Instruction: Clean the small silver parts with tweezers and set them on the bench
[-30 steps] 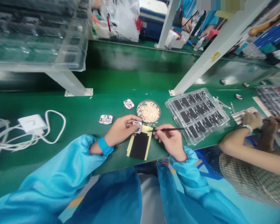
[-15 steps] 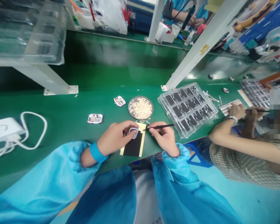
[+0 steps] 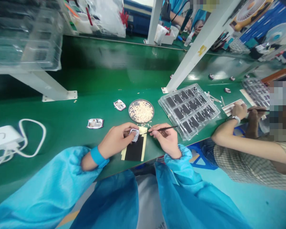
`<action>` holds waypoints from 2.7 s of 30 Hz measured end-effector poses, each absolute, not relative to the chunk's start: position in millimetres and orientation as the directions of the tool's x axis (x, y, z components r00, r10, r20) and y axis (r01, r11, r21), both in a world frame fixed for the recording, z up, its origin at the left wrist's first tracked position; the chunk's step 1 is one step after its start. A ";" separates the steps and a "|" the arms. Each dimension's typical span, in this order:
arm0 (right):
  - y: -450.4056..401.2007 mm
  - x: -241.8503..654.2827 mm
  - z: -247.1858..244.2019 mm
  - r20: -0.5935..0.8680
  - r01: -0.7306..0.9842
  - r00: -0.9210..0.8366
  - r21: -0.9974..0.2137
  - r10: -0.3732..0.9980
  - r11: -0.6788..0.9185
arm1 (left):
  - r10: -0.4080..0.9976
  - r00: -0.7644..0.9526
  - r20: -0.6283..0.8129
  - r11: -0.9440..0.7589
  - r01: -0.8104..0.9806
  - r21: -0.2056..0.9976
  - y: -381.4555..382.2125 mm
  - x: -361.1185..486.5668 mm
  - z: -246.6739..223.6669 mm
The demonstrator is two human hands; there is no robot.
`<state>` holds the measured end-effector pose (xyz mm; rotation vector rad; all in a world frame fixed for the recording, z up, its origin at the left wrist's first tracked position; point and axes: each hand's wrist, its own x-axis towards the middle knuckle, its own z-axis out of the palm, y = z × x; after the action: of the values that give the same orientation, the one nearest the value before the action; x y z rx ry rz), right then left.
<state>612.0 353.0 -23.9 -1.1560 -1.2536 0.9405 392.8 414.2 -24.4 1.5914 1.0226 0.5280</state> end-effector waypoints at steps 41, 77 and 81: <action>360.0 601.5 -19.0 0.536 0.274 0.035 -0.817 0.843 0.508 | 0.818 0.502 -0.280 0.260 0.111 0.959 422.9 396.0 -2.8; 365.8 591.2 -23.4 0.575 0.291 0.030 -0.788 0.818 0.543 | 0.777 0.584 -0.236 0.190 0.141 0.972 420.6 391.4 -6.5; 361.1 592.8 -24.4 0.484 0.244 0.140 -0.862 0.864 0.443 | 0.812 0.521 -0.264 0.156 0.243 0.957 423.4 389.6 -4.2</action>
<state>592.8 361.1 -24.4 -1.0664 -1.3975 0.6001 389.6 423.4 -4.2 1.3966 0.9946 0.5223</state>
